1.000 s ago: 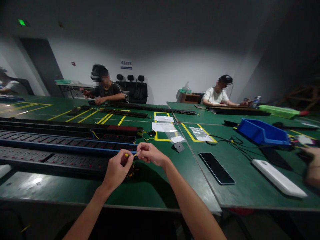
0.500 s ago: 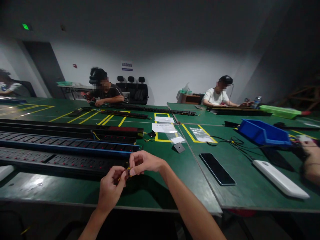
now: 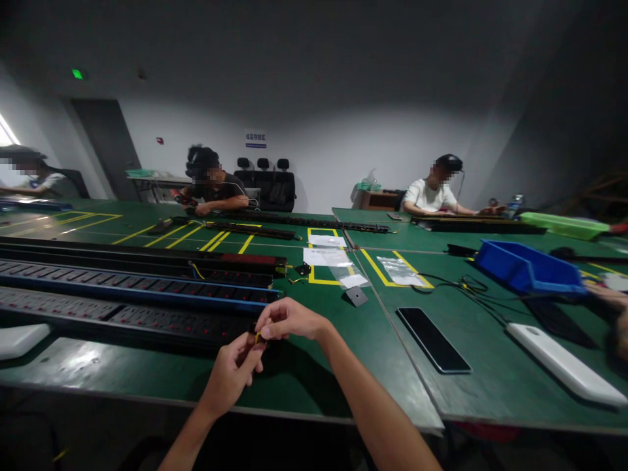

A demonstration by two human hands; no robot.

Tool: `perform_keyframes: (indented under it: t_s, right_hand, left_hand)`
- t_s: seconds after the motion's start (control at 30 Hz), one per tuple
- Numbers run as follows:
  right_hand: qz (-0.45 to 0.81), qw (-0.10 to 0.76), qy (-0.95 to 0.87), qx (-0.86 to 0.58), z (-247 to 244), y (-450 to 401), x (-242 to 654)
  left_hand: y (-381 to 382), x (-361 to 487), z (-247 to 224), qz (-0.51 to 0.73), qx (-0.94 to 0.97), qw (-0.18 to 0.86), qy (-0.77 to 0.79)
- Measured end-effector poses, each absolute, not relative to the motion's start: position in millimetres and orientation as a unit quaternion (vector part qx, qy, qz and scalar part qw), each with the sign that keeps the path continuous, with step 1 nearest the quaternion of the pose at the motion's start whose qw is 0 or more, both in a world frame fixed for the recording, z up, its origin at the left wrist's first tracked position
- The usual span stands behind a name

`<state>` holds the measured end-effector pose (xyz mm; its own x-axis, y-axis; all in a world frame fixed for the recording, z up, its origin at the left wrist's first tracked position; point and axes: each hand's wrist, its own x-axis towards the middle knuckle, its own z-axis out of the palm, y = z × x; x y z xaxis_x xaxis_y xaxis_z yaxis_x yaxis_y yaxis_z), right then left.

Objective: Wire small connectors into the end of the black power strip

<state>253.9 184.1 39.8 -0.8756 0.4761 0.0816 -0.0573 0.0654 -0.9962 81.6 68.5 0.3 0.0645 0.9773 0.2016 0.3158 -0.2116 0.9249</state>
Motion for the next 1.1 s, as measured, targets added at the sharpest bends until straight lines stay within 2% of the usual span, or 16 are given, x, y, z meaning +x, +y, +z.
perform_keyframes:
  t_s: [0.33,0.8,1.1]
  right_hand:
    - [0.634,0.235,-0.720,-0.155,32.8,188.4,253.7]
    - [0.611,0.274,-0.721,-0.178,29.6,191.4,252.6]
    - [0.623,0.253,-0.721,-0.169,32.6,186.1,247.3]
  left_hand:
    - [72.3,82.3,1.5,0.462,0.594,0.458,0.473]
    - [74.5,80.6,1.7,0.450,0.599,0.470,0.467]
    - [74.3,79.7,1.6,0.452,0.566,0.493,0.481]
